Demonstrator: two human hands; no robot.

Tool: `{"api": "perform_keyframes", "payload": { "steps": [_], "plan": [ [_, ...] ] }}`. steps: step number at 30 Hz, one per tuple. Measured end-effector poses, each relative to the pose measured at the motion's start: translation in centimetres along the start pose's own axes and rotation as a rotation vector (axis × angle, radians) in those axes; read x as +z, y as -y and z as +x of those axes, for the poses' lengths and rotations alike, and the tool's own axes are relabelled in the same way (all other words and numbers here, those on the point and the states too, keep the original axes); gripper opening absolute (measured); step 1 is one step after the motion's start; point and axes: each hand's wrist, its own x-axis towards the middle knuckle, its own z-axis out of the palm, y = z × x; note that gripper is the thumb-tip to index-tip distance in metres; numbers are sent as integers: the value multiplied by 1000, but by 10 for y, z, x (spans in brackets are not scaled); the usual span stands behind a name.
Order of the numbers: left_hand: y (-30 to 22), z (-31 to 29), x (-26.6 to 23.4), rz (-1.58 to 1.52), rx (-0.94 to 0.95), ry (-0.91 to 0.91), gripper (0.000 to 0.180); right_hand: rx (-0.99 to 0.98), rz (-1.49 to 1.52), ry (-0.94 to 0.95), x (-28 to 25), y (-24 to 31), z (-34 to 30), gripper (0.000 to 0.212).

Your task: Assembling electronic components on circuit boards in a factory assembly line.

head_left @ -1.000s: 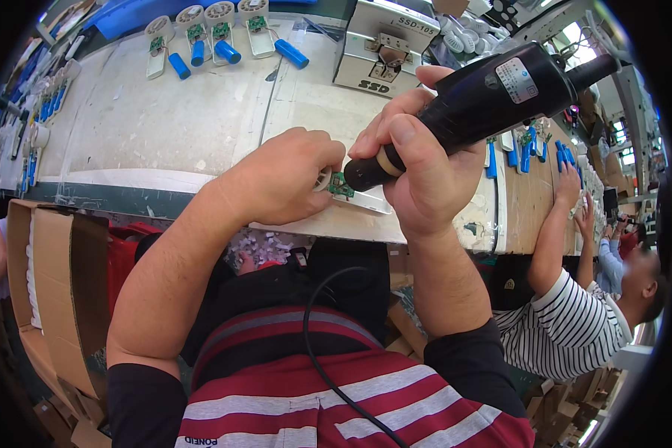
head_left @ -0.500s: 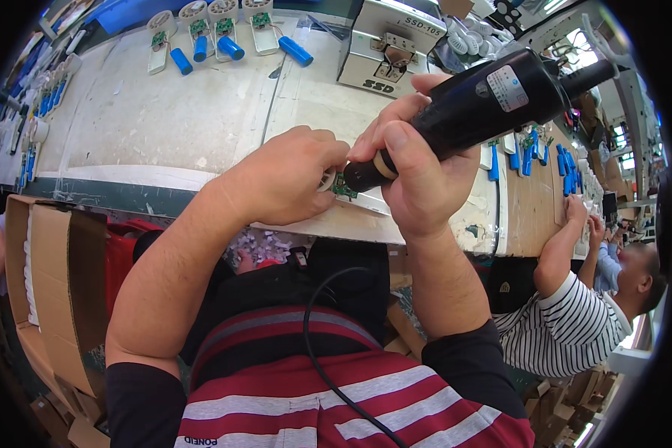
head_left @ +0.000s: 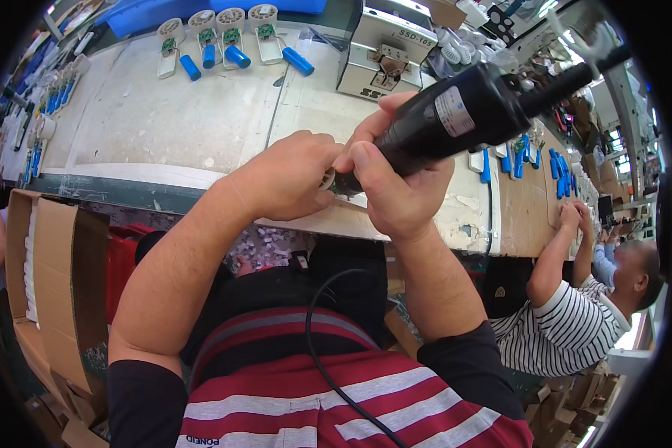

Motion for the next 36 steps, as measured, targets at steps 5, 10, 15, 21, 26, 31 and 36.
{"api": "perform_keyframes", "payload": {
  "steps": [5,10,15,21,26,31,36],
  "plan": [
    [-3,-6,-3,167,-33,43,42,-51,44,-151,-16,10,17,51],
    [-7,-11,-4,163,-39,-28,37,-91,-173,-265,-70,15,33,51],
    [-7,-11,-14,186,-64,30,38,11,-322,-361,-122,-6,29,52],
    [-14,-29,-49,157,-102,7,38,-21,-287,-449,-145,-18,24,29],
    [13,-69,-106,293,-117,10,40,16,-312,-426,-153,-24,23,35],
    [54,-115,-170,367,-307,-26,40,73,-336,-403,-153,-42,17,44],
    [108,-142,-222,534,-460,-24,41,69,-324,-406,-153,-52,19,48]
  ]
}}
